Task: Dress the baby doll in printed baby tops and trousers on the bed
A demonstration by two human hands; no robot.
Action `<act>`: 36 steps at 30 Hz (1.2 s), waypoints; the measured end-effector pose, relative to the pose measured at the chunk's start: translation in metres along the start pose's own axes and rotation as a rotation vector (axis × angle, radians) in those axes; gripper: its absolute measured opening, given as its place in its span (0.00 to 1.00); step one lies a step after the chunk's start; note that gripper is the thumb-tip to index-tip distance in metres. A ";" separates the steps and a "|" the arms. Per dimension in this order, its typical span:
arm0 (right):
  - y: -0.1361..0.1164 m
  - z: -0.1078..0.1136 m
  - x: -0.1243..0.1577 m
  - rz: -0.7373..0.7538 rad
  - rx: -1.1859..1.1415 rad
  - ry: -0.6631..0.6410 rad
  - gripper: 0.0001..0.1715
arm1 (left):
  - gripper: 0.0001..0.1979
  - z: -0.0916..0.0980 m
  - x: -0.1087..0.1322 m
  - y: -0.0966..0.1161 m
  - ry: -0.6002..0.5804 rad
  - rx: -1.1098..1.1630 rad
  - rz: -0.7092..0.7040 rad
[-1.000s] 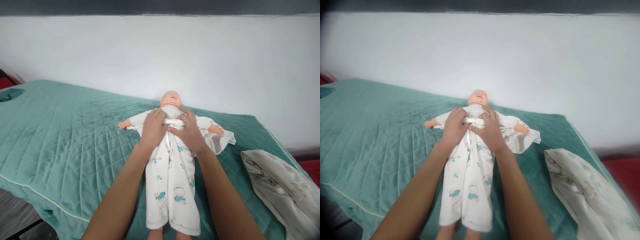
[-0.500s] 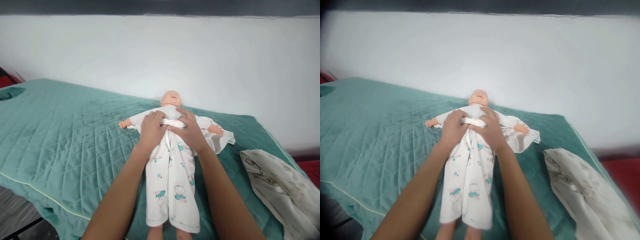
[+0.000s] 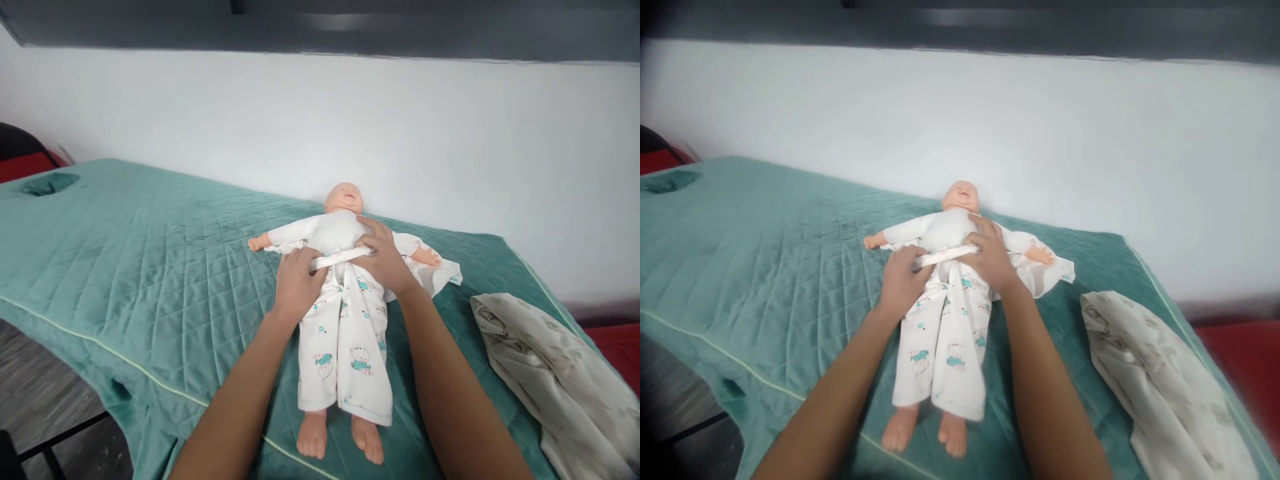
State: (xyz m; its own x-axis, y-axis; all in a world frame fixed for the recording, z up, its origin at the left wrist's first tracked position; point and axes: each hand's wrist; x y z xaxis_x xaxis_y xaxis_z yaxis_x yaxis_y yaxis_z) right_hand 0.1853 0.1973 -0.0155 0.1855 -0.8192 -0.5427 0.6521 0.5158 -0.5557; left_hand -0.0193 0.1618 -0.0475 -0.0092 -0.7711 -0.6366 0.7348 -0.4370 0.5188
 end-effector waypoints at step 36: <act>-0.038 0.011 0.074 0.184 0.150 0.107 0.13 | 0.08 0.002 0.011 -0.012 0.038 -0.001 -0.131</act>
State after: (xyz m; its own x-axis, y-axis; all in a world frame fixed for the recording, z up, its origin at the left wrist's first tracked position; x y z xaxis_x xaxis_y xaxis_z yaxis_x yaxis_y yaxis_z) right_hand 0.1821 0.1149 -0.0276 0.2376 -0.6799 -0.6937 0.7178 0.6041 -0.3462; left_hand -0.0296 0.1577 -0.0589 -0.0797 -0.6891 -0.7203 0.7298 -0.5325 0.4287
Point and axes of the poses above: each hand's wrist, its own x-axis away from the middle knuckle, its own z-axis out of the back of the hand, y = z × x, and after that the axes turned 4 degrees about y, right-handed
